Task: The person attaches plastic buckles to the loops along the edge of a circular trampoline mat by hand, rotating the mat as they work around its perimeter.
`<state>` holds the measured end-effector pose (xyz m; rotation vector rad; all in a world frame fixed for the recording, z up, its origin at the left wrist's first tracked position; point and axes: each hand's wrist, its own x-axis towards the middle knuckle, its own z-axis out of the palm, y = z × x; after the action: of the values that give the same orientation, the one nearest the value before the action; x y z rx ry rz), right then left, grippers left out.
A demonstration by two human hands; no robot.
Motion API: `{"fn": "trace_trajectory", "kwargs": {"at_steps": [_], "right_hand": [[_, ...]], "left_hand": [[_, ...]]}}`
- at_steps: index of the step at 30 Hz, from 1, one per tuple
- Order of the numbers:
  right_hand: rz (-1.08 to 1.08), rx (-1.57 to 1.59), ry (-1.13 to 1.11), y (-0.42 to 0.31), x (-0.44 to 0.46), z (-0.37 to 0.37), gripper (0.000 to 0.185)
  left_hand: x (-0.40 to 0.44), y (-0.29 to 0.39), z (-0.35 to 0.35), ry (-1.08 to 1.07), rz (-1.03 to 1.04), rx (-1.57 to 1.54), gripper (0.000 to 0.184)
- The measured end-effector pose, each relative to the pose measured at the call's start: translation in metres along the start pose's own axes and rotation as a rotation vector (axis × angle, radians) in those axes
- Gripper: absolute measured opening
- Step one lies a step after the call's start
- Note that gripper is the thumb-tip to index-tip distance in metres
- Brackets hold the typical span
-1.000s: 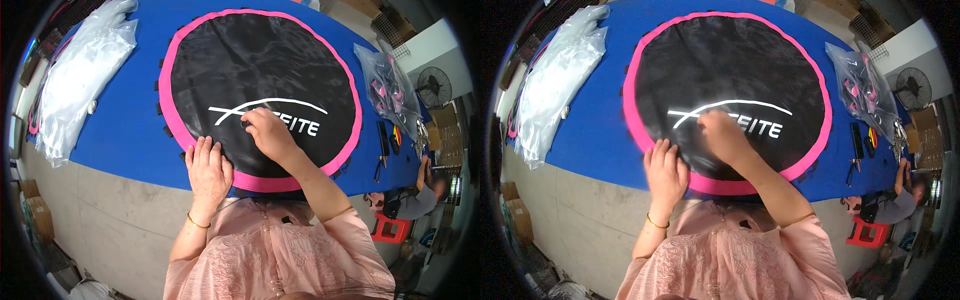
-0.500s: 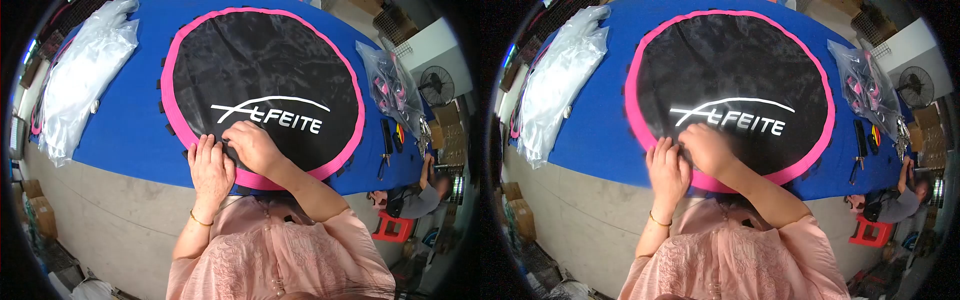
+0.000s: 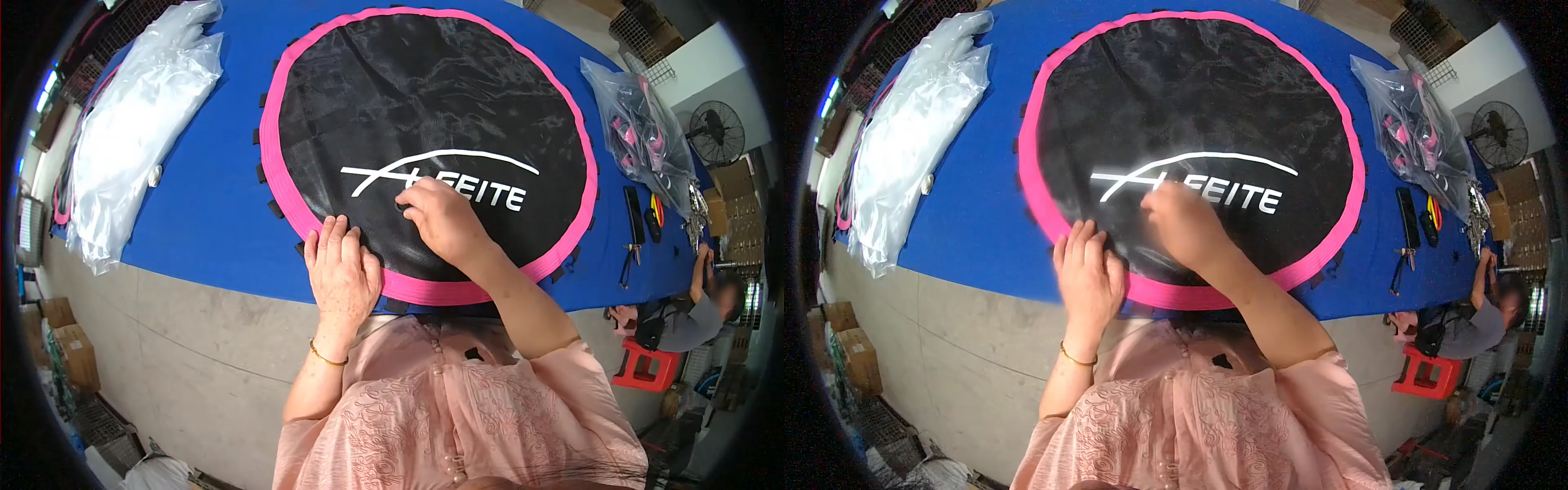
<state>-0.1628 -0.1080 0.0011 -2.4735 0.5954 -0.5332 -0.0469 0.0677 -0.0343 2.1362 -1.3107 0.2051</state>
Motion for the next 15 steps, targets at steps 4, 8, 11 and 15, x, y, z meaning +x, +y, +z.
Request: {"fn": "trace_trajectory", "kwargs": {"at_steps": [4,8,11,15], "right_hand": [[-0.035,-0.035,0.042,0.015,0.002,-0.001,0.017],[0.002,-0.058,0.097,0.024,0.023,-0.002,0.017],[0.036,-0.006,0.074,0.022,0.023,-0.002,0.019],[-0.004,0.05,0.021,0.011,0.003,-0.004,0.021]], "left_hand": [[-0.001,-0.001,0.001,-0.009,0.007,0.003,0.031],[0.0,-0.001,0.002,0.003,0.017,0.008,0.032],[-0.001,-0.002,0.002,0.002,0.013,0.007,0.032],[-0.001,-0.001,0.003,0.006,0.004,0.002,0.032]]}}
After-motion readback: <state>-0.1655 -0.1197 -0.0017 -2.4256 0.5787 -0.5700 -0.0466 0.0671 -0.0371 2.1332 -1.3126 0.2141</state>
